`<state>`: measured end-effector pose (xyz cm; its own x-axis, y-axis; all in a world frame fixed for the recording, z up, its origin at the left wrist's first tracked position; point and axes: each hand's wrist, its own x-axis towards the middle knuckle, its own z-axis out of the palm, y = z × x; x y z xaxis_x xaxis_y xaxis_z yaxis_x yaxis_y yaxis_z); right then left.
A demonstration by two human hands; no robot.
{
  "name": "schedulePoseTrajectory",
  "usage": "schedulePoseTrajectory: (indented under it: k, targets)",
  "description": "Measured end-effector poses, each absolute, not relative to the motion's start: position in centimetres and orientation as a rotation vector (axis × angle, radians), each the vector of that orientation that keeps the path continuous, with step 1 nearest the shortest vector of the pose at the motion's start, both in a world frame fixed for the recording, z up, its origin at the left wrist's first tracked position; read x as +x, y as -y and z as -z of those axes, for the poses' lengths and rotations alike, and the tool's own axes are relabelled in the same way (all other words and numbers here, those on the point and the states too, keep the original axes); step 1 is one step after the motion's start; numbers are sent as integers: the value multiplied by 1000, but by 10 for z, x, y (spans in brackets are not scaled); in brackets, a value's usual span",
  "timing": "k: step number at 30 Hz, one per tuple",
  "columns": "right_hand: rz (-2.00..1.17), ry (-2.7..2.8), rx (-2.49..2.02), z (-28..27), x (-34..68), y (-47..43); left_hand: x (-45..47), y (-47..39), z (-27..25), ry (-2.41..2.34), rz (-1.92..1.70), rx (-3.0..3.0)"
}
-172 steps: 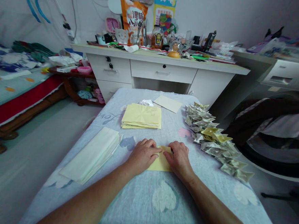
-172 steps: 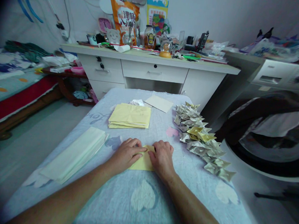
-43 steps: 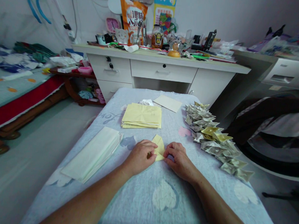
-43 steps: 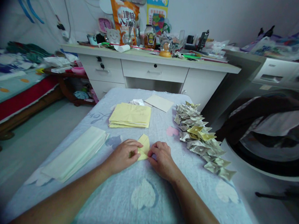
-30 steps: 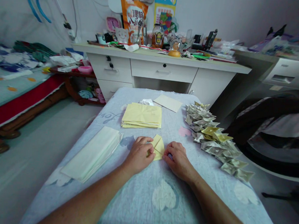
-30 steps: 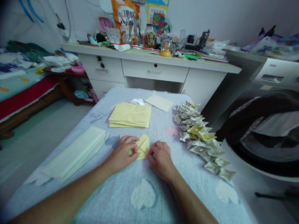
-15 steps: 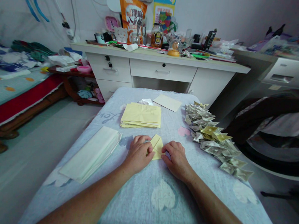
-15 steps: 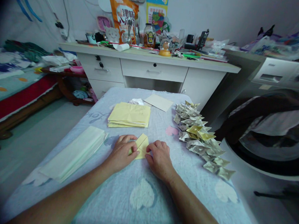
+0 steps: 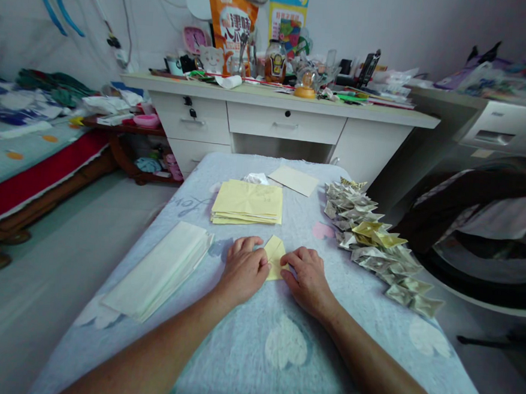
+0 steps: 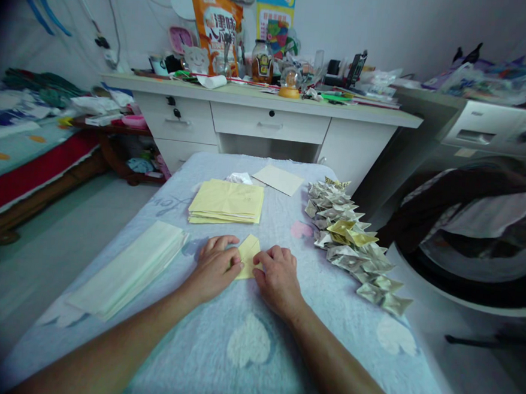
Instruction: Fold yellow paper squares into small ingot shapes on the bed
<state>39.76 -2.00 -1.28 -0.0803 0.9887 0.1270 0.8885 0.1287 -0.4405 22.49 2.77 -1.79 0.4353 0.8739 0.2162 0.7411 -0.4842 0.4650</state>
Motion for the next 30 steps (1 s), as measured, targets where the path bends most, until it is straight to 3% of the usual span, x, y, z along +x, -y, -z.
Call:
schedulePoseTrajectory:
  k: [30]
  targets:
    - [-242, 2034, -1856, 15, 392, 20, 226, -29, 18, -1440, -655, 2367]
